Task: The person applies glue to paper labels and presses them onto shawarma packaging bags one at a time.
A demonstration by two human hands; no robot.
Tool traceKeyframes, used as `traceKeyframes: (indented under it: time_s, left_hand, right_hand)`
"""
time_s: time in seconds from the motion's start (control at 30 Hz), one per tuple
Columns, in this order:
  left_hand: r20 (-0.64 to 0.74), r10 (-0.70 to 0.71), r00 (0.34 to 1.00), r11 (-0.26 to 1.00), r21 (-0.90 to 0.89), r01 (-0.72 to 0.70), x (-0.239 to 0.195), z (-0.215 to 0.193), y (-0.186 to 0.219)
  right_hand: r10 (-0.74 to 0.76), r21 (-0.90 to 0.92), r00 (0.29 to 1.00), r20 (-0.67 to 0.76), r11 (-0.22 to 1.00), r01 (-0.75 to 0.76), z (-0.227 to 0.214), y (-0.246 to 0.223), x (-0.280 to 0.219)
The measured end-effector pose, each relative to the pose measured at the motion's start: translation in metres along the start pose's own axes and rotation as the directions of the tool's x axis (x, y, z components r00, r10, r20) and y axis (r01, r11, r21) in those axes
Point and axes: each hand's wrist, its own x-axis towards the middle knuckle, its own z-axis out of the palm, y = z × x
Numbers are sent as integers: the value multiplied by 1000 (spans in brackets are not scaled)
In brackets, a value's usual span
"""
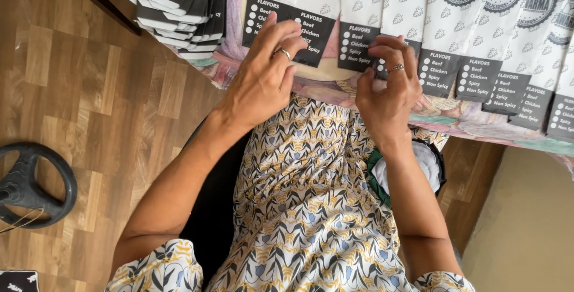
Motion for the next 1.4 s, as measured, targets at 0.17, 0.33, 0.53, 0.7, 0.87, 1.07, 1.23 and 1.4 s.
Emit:
traceKeyframes:
  time_s: [0.17, 0.33, 0.53, 0.7, 0.87, 1.07, 1.23, 1.4]
  left_hand:
    - [80, 54, 995, 998, 26, -56, -8, -6, -15]
    - [77, 84, 993, 995, -56, -80, -8, 0, -25]
    - [38, 122, 992, 979, -169, -114, -13, 0, -31]
    - [70, 124, 990, 969, -223, -106, -11, -9, -27]
    - [2, 110, 994, 970, -217, -107, -14, 4, -32]
    - [-42, -35, 998, 962, -272, 22, -13, 15, -25]
    - [-185, -221, 958, 933, -324, 153, -6, 24, -10]
    - [-232, -274, 933, 923, -338, 186, 1, 22, -5]
  right_hand:
    - [-242, 175, 970, 27, 957, 233, 27, -23, 1]
    - [-231, 251, 953, 196, 951, 179, 26, -26, 3]
    - [-256, 186, 958, 132, 955, 230, 25, -24, -1]
    - [-229, 204, 961, 156, 959, 196, 28, -22, -6]
    - [-197, 236, 972, 127, 958, 164, 28, -29, 2]
    - [-77, 289, 989, 130, 957, 36, 27, -38, 13]
    - [17, 206, 991, 132, 978, -44, 24, -40, 19]
    - [13, 164, 986, 168, 986, -41, 29, -36, 26]
